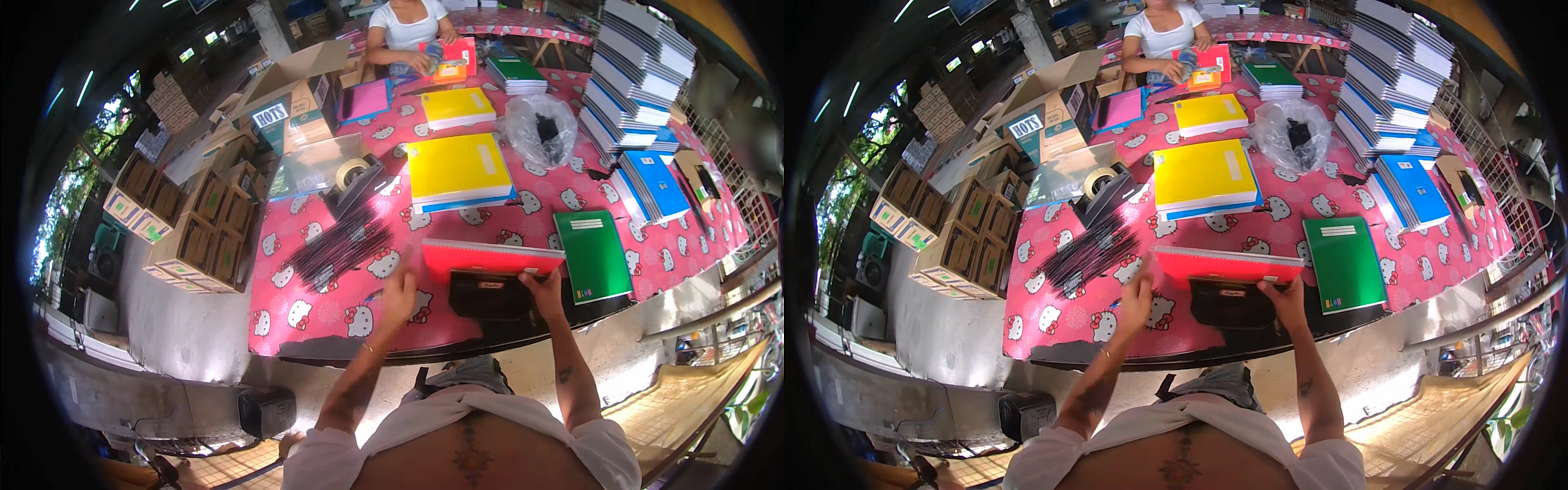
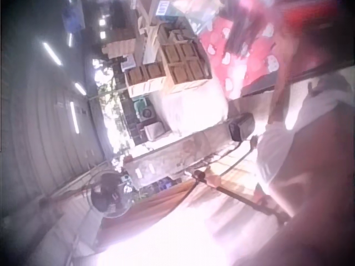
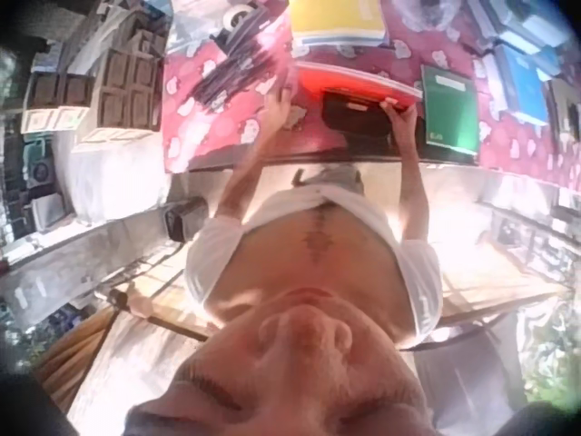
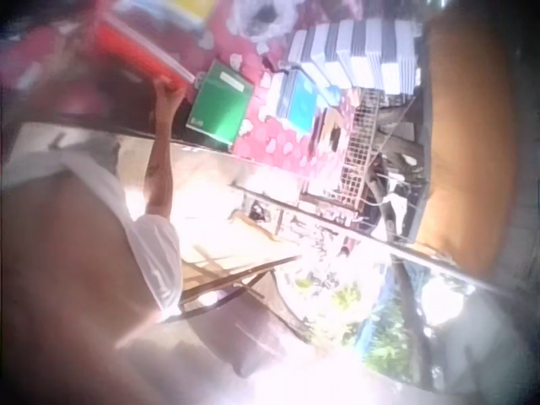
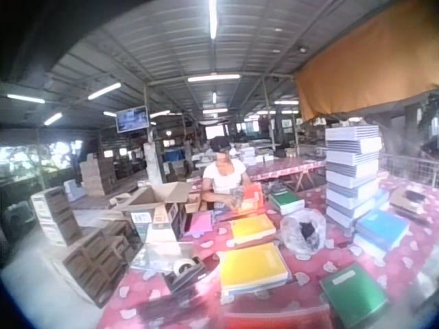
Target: The person sorts and packs spiral notebooks into groups by color, handling blue, green, red, yellow, pink, and orange notebooks on a table.
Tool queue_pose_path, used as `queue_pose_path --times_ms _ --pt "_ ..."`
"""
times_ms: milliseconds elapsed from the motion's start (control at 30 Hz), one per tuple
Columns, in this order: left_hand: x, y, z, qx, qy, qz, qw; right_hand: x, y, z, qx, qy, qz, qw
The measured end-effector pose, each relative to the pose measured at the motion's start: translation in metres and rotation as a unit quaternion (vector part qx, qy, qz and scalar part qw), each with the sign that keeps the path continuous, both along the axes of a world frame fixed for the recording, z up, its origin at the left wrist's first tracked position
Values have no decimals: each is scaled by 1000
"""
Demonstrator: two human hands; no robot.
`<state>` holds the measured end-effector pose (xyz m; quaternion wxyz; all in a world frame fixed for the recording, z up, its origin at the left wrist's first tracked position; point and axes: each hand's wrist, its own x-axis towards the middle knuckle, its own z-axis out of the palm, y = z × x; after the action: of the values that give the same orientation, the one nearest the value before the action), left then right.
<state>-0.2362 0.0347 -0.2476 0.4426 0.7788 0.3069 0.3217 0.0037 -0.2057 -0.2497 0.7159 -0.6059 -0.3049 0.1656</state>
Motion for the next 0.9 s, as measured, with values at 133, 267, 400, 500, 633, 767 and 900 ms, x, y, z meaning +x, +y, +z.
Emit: queue_pose_path --times_ms 133,267,400,500,633,767,900 --pt "-57 125 -46 473 243 122 838 18 13 -5 2 3 64 998" --pt "-59 137 -25 437 241 85 862 -14 15 84 67 -232 -132 961" --pt "-34 105 30 473 185 123 852 -81 49 157 -110 -591 -16 799" --pt "-17 61 72 354 157 83 918 -87 96 138 -111 -602 -5 791" --pt "-13 4 92 94 -26 45 994 -73 121 119 -193 -533 66 821" --pt "-6 -15 96 233 -79 18 969 -73 123 124 -153 -520 51 839" --pt "-3 -17 98 165 -72 16 984 -76 124 130 -141 -520 50 841"
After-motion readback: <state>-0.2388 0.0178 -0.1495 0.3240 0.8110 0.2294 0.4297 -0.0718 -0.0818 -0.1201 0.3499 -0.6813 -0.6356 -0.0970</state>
